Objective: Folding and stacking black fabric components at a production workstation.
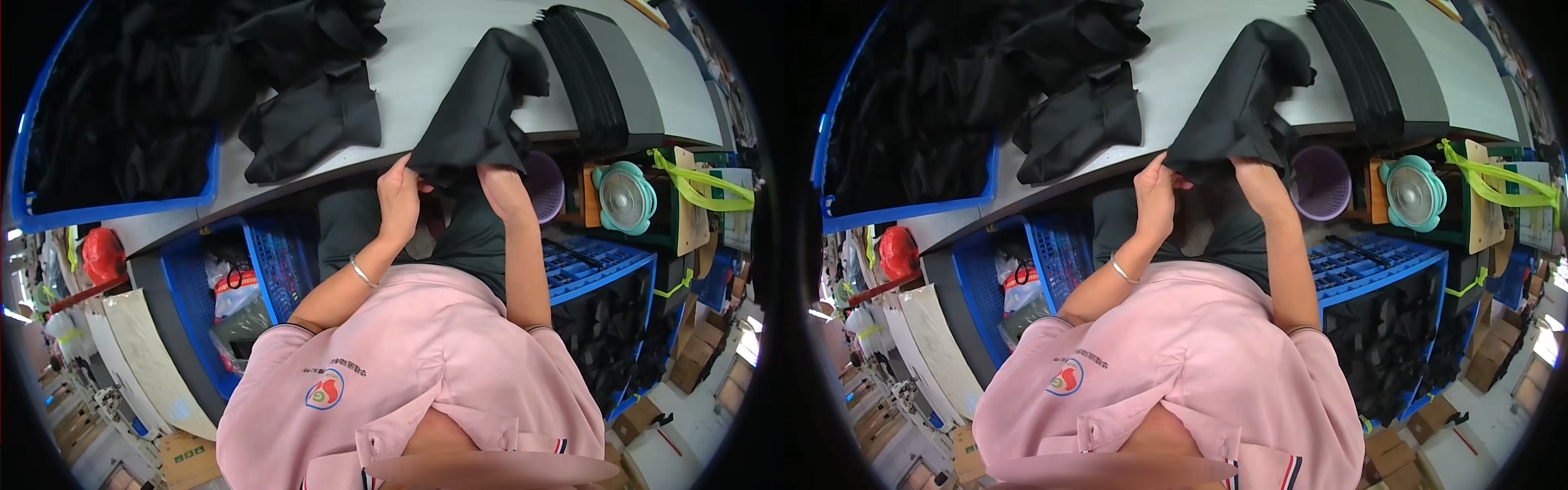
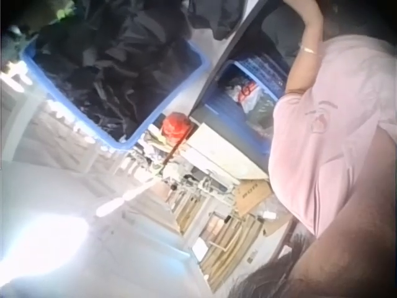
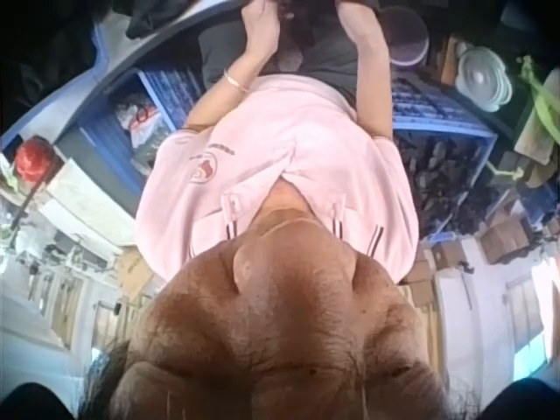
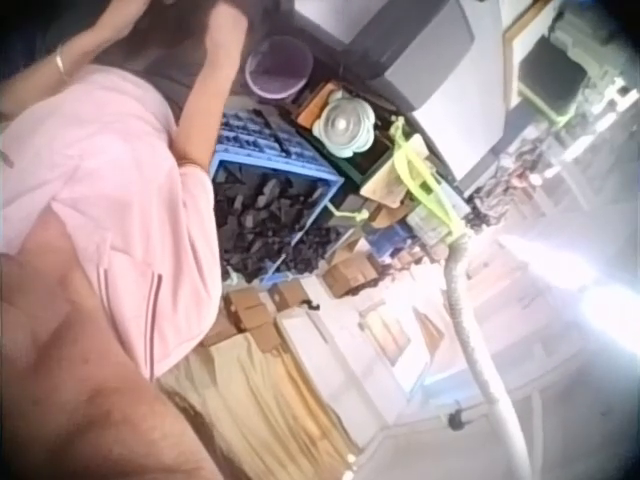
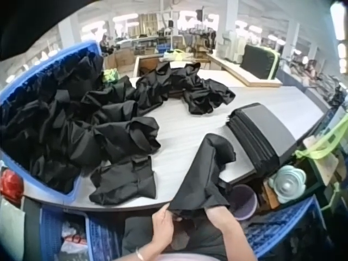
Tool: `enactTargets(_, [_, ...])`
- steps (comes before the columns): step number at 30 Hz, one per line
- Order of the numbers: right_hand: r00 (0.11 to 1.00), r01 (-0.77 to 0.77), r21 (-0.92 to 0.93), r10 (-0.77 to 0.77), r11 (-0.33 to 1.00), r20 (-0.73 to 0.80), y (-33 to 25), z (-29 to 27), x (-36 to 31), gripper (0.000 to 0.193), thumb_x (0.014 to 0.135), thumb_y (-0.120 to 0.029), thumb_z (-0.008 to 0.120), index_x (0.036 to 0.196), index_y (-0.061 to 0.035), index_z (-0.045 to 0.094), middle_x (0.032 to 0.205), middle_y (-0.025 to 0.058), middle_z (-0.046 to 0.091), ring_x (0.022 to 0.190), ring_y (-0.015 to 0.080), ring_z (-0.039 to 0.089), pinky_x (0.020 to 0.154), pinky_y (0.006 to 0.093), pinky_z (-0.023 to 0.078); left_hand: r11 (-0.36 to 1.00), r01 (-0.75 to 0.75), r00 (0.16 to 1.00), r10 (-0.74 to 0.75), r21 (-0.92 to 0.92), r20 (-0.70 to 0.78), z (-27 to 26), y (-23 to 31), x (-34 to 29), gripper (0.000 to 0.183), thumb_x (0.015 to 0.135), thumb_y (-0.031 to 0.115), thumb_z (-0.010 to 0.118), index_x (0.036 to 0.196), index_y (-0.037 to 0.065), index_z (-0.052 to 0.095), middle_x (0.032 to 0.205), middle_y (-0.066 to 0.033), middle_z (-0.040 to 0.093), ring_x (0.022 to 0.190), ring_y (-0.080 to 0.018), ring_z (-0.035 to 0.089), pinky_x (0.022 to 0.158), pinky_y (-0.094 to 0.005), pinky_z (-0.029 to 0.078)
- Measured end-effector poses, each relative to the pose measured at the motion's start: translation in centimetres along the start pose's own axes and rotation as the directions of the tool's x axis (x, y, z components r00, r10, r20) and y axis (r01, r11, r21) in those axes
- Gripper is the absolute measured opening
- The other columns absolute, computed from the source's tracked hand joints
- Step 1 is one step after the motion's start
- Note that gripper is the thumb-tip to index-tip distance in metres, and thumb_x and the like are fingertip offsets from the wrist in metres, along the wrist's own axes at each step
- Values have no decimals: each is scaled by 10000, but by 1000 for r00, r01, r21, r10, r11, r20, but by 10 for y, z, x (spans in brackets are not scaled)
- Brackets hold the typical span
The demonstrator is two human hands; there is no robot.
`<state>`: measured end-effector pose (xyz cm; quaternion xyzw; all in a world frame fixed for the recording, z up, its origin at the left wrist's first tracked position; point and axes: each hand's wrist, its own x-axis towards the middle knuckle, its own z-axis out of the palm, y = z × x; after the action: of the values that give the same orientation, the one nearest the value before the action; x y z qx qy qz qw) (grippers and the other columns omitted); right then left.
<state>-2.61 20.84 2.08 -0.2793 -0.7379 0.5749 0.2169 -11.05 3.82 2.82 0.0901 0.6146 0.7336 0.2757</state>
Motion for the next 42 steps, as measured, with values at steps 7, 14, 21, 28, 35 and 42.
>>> enactTargets(7, [953, 154, -862, -304, 483, 0, -18, 29, -6, 479, 794, -61, 596, 1264, 36, 584, 1249, 284, 574, 1155, 473, 532, 1044, 533, 395, 944, 246, 961, -209, -220, 181, 38, -19, -5, 268, 976, 57, 415, 1052, -54, 647, 893, -74, 678, 728, -122, 647, 657, -257, 531])
enactTargets(14, [924, 251, -782, -382, 571, 17, -36, 34, -23, 416, 801, -79, 633, 1208, 10, 621, 1239, 258, 586, 1159, 458, 541, 1017, 525, 423, 861, 307, 947, -234, -406, 220, 56, 4, -13, 192, 946, 25, 504, 1060, -43, 642, 873, -40, 678, 852, -139, 634, 723, -275, 499])
enactTargets(21, [912, 171, -928, -410, 330, 23, -55, 36, -14, 225, 887, -141, 564, 1043, -46, 695, 1082, 180, 681, 1008, 359, 654, 910, 479, 492, 888, 419, 832, -293, -188, 471, 36, -47, -14, 165, 958, 105, 565, 976, 17, 703, 981, -28, 675, 780, -100, 583, 729, -270, 477])
enactTargets(28, [993, 46, -942, 87, 334, 80, -60, 34, -21, 296, 966, -308, 510, 1017, -97, 711, 1024, 129, 706, 1023, 346, 637, 905, 645, 394, 968, -220, 972, 208, -118, -106, 41, -21, -11, 377, 935, 98, 642, 1276, -31, 545, 1073, -78, 610, 873, -119, 598, 749, -262, 487])
enactTargets(35, [990, 140, -911, -84, 388, 116, -25, 19, -19, 219, 871, -280, 614, 911, -95, 725, 858, 136, 703, 879, 366, 655, 863, 659, 396, 980, -121, 972, 84, 160, 219, 10, 6, -38, 24, 881, -33, 645, 892, -13, 639, 917, -24, 584, 679, -62, 582, 590, -223, 478])
enactTargets(42, [947, 313, -839, -82, 445, 310, -52, 20, -84, 212, 819, -185, 605, 880, -8, 705, 894, 169, 690, 886, 352, 651, 852, 563, 454, 966, 228, 952, -195, -124, 234, 6, 17, -3, 473, 1004, 299, 599, 1377, 24, 499, 1225, -48, 607, 1009, -90, 559, 901, -248, 451])
